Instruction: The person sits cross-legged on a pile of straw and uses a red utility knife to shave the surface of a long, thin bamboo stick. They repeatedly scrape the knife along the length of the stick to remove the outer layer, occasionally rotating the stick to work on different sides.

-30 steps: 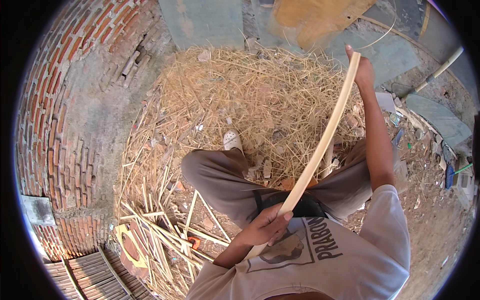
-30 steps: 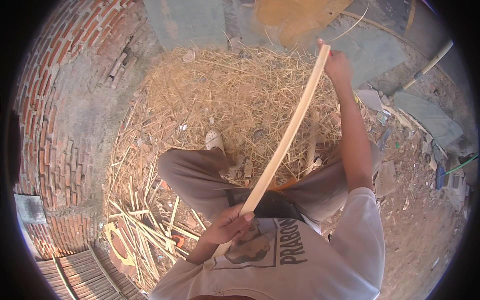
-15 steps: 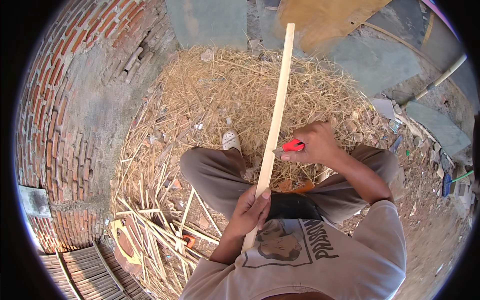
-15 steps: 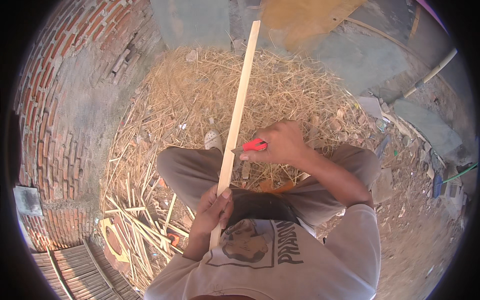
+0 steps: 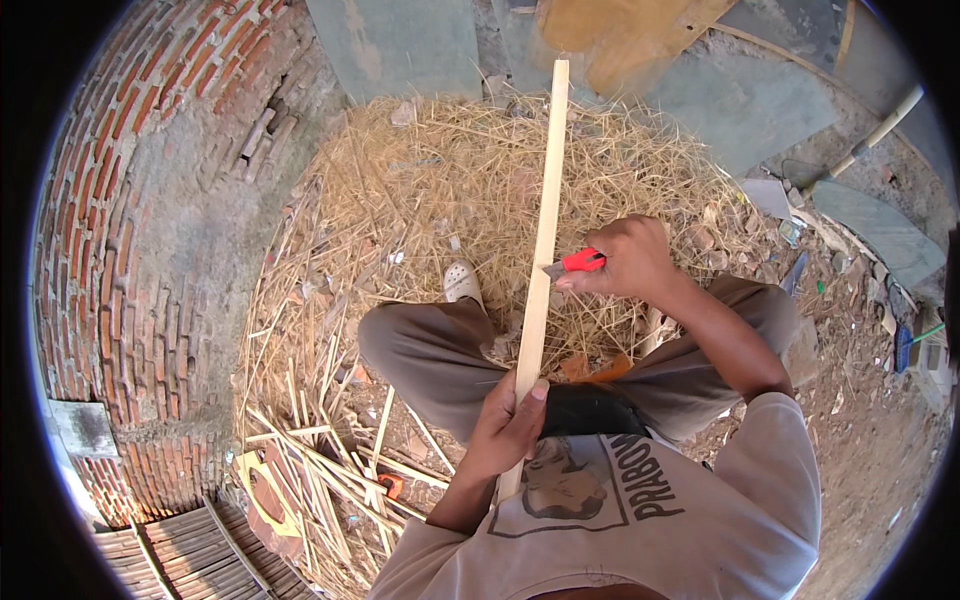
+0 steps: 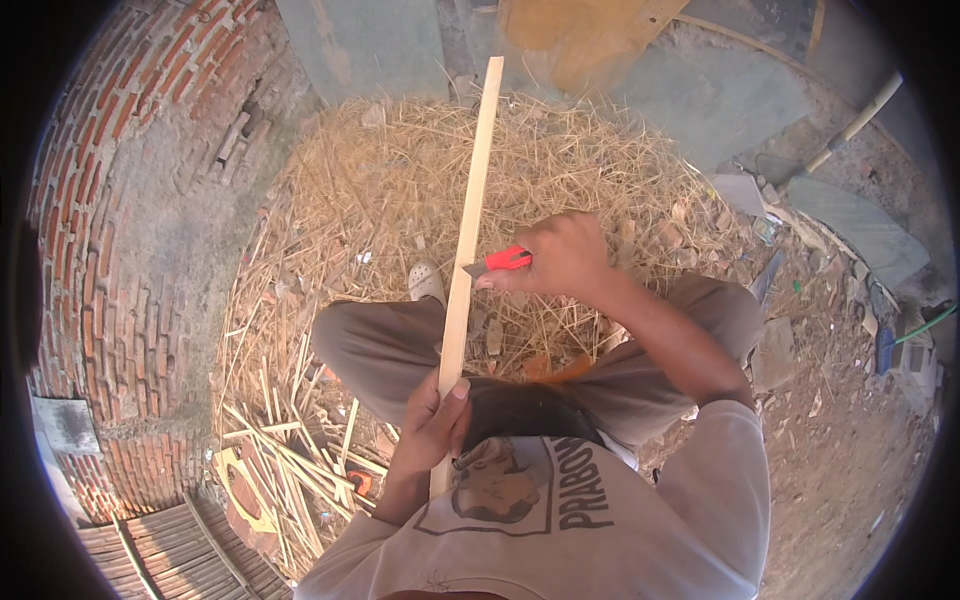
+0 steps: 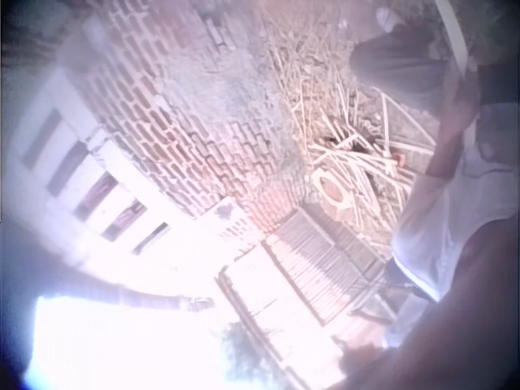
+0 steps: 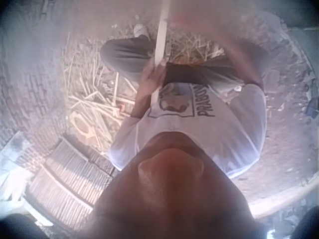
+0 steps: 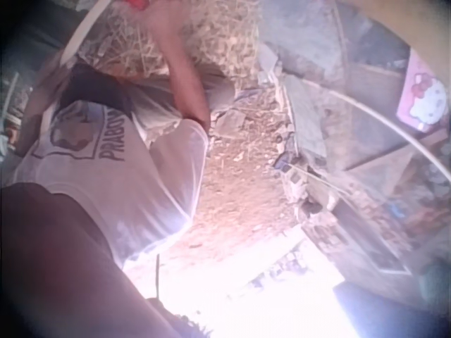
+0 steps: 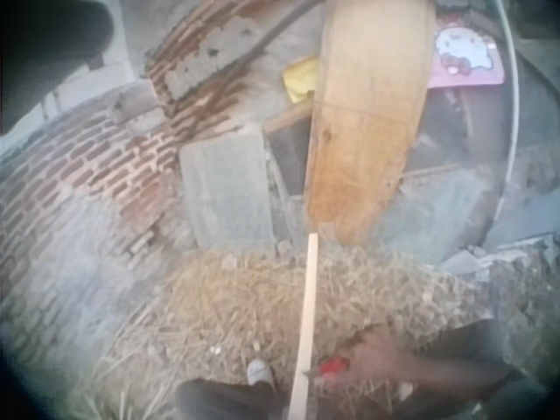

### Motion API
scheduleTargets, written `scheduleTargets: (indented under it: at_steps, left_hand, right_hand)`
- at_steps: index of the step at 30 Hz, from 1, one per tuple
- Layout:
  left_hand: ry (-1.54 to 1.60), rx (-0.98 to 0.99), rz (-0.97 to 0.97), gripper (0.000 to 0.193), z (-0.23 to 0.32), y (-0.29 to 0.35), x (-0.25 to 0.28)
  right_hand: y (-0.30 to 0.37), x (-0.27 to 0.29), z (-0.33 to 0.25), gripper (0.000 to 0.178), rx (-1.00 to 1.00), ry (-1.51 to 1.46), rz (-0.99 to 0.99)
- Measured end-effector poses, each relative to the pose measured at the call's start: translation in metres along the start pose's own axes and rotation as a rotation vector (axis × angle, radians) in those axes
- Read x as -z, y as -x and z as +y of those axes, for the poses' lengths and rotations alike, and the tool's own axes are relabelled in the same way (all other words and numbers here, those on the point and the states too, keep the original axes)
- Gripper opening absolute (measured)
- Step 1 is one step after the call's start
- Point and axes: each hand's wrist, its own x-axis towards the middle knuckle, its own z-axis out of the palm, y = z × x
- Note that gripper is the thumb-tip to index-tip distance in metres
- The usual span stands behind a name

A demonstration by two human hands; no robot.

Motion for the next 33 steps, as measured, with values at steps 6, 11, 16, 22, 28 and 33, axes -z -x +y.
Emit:
scheduleTargets:
  at_steps: [6, 11, 16, 22, 28, 33]
  left_hand:
    - [-0.008, 0.023, -0.017, 0.021, 0.005, 0.000, 0.000]
    - [-0.018, 0.066, -0.080, 0.022, 0.000, 0.007, 0.000]
    - [-0.047, 0.084, -0.079, 0.026, 0.003, 0.011, -0.005]
    - [-0.004, 0.145, -0.399, 0.023, -0.010, 0.044, 0.001]
    - [0.015, 0.060, -0.017, 0.031, -0.014, 0.025, 0.015]
    - [-0.015, -0.017, 0.033, 0.031, -0.002, 0.012, 0.011]
  right_hand:
    - [-0.015, 0.005, 0.020, 0.066, 0.001, 0.123, 0.071]
    - [-0.032, 0.014, 0.074, 0.070, -0.379, 0.288, 0.047]
    - [-0.042, 0.020, 0.097, 0.075, -0.449, 0.307, 0.111]
    - [-0.045, 0.060, 0.191, 0.082, -1.032, 0.117, 0.258]
    - [-0.040, 0.034, 0.097, 0.083, -0.760, -0.036, 0.004]
    - [-0.003, 0.002, -0.011, 0.063, 0.003, -0.051, -0.089]
